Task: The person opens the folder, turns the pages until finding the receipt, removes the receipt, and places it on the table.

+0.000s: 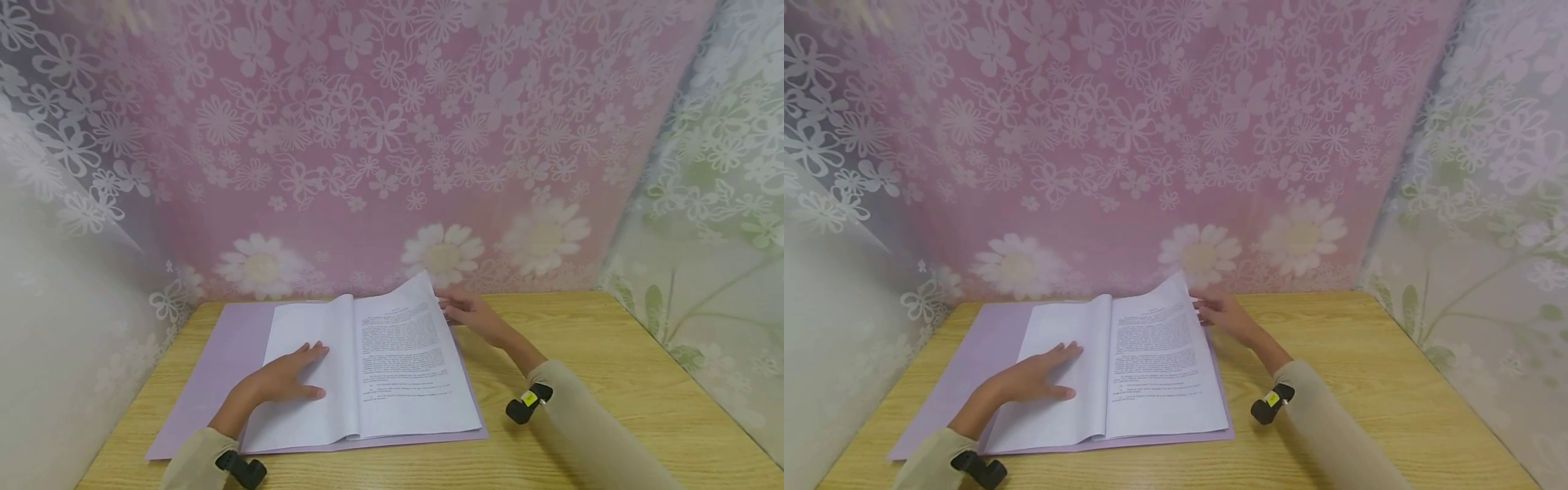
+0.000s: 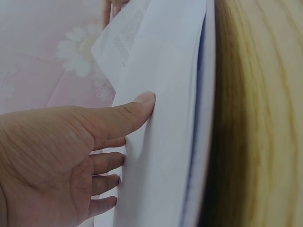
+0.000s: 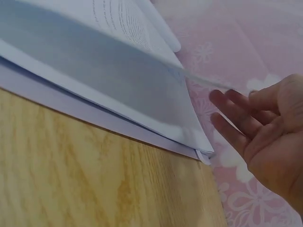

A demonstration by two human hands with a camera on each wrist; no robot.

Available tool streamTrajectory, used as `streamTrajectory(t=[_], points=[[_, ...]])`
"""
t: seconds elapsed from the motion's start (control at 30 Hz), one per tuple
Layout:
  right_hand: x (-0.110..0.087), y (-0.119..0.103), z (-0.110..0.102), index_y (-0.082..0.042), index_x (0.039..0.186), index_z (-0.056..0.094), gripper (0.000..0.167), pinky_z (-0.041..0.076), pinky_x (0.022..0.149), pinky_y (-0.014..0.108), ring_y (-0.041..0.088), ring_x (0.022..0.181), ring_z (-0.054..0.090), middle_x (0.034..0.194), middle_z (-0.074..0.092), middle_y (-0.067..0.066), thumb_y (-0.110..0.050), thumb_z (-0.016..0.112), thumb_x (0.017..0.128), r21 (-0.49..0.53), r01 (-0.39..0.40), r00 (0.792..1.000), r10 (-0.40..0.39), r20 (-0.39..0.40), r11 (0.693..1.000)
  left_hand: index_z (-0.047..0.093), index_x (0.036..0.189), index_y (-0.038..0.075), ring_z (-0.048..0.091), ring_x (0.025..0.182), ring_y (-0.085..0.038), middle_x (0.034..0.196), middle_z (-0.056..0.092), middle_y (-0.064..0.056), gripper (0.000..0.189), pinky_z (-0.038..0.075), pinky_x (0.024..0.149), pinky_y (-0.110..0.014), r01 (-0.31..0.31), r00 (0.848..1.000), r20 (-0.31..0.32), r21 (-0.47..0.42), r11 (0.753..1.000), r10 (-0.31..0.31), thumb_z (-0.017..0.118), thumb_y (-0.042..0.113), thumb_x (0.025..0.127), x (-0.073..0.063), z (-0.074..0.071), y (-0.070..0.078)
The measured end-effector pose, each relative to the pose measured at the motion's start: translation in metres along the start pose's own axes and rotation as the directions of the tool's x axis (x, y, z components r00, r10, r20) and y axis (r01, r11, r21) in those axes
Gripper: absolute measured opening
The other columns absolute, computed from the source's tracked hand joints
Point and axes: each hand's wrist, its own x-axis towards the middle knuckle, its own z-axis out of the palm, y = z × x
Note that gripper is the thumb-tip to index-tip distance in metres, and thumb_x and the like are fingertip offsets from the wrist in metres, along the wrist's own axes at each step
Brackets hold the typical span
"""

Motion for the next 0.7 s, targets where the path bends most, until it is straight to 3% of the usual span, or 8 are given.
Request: streamTrajectory(t=[0.23, 0.33, 0.5, 0.7], points=[[-0.013, 0.001, 0.003, -0.008, 0.157, 0.040, 0.064, 0.058, 0.097, 0.033, 0.035, 0.135, 0.057, 0.152, 0.050, 0.024, -0.007, 0.066, 0.099, 0.056, -0.047, 0.995, 0.041, 0.090, 0.997, 0.039, 0.158, 0.011, 0.022, 0.155, -0.042, 0.167, 0.028, -0.016, 0.087, 0.026, 0.119, -0.066, 0.002, 1.000, 0.001, 0.012, 1.000, -0.002, 0.081, 0.038, 0.086, 0.002, 0.000, -0.002], [-0.018, 0.000, 0.008, -0.015, 0.160, 0.036, 0.073, 0.056, 0.100, 0.032, 0.038, 0.135, 0.057, 0.156, 0.046, 0.022, -0.008, 0.071, 0.095, 0.055, -0.057, 0.989, 0.049, 0.139, 0.997, 0.039, 0.158, 0.012, 0.022, 0.155, -0.043, 0.167, 0.029, -0.016, 0.088, 0.026, 0.119, -0.067, 0.003, 1.000, 0.002, 0.012, 1.000, -0.003, 0.082, 0.038, 0.086, 0.002, 0.000, -0.003], [-0.022, -0.006, 0.020, -0.023, 0.163, 0.027, 0.085, 0.053, 0.105, 0.040, 0.044, 0.138, 0.052, 0.165, 0.033, 0.019, -0.008, 0.073, 0.093, 0.055, -0.059, 0.967, 0.044, 0.252, 0.997, 0.039, 0.158, 0.011, 0.022, 0.155, -0.043, 0.167, 0.029, -0.016, 0.088, 0.025, 0.118, -0.068, 0.000, 1.000, 0.005, 0.006, 1.000, 0.000, 0.082, 0.038, 0.086, 0.003, 0.000, -0.004], [-0.020, -0.017, 0.034, -0.024, 0.164, 0.024, 0.094, 0.045, 0.112, 0.055, 0.042, 0.144, 0.046, 0.171, 0.023, 0.009, -0.011, 0.079, 0.089, -0.024, -0.023, 0.948, 0.029, 0.316, 0.999, 0.039, 0.158, 0.010, 0.022, 0.155, -0.043, 0.167, 0.028, -0.017, 0.087, 0.026, 0.119, -0.067, -0.012, 1.000, 0.005, 0.003, 1.000, 0.012, 0.081, 0.038, 0.087, 0.003, 0.000, -0.002]])
